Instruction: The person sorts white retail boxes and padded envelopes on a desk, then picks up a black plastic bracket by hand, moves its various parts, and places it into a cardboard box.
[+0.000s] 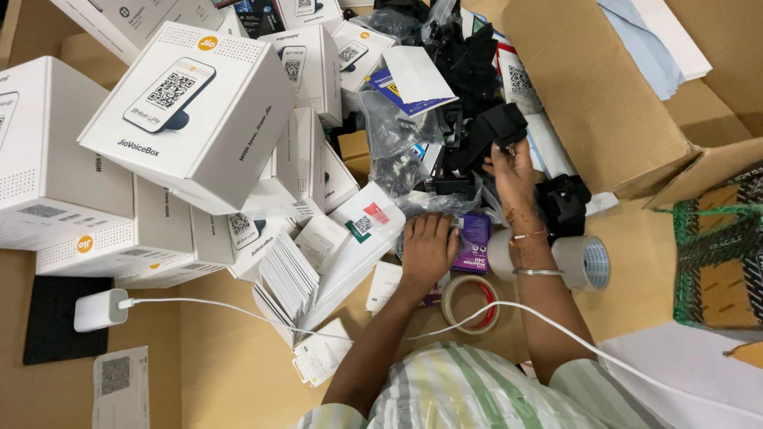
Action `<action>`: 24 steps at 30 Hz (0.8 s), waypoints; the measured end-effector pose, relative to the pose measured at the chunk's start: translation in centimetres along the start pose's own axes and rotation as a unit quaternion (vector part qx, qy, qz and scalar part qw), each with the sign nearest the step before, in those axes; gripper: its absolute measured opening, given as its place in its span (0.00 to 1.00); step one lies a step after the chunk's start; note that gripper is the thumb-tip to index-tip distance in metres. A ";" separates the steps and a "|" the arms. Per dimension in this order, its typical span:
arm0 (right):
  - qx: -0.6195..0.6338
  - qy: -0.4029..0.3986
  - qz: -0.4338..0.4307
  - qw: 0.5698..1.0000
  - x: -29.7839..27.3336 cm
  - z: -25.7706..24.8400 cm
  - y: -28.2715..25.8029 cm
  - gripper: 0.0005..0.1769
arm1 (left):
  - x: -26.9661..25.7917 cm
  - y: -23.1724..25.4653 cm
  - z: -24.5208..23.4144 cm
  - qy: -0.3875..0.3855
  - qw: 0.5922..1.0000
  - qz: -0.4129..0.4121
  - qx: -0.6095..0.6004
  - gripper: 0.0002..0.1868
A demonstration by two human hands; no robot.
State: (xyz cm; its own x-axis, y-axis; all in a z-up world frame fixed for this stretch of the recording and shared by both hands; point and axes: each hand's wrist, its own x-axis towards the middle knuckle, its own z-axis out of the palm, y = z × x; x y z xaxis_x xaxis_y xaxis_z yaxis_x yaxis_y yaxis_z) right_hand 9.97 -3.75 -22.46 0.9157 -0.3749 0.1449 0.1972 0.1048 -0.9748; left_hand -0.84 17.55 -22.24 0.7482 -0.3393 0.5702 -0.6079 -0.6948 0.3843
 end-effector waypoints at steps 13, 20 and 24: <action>0.297 -0.138 -0.069 0.942 -6.1 2.5 -12.4 0.24 | 0.3 0.0 -0.9 0.018 0.945 -0.160 -0.285 0.24; 0.424 -0.200 0.089 0.879 -8.5 3.9 -11.4 0.29 | 1.1 -1.8 -3.6 0.036 0.498 -0.324 -0.804 0.32; 0.423 -0.276 0.100 0.857 -9.1 3.0 -10.8 0.28 | 1.8 -1.5 -7.6 0.104 0.494 -0.296 -0.811 0.27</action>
State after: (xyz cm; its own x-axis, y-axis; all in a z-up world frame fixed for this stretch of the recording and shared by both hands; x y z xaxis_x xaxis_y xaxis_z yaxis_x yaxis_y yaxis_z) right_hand 0.58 1.31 -12.76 0.9406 0.1980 0.2756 -0.0142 0.8345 -0.5509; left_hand -0.61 22.85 -16.31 0.9814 -0.1921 0.0069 0.1620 0.8460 0.5080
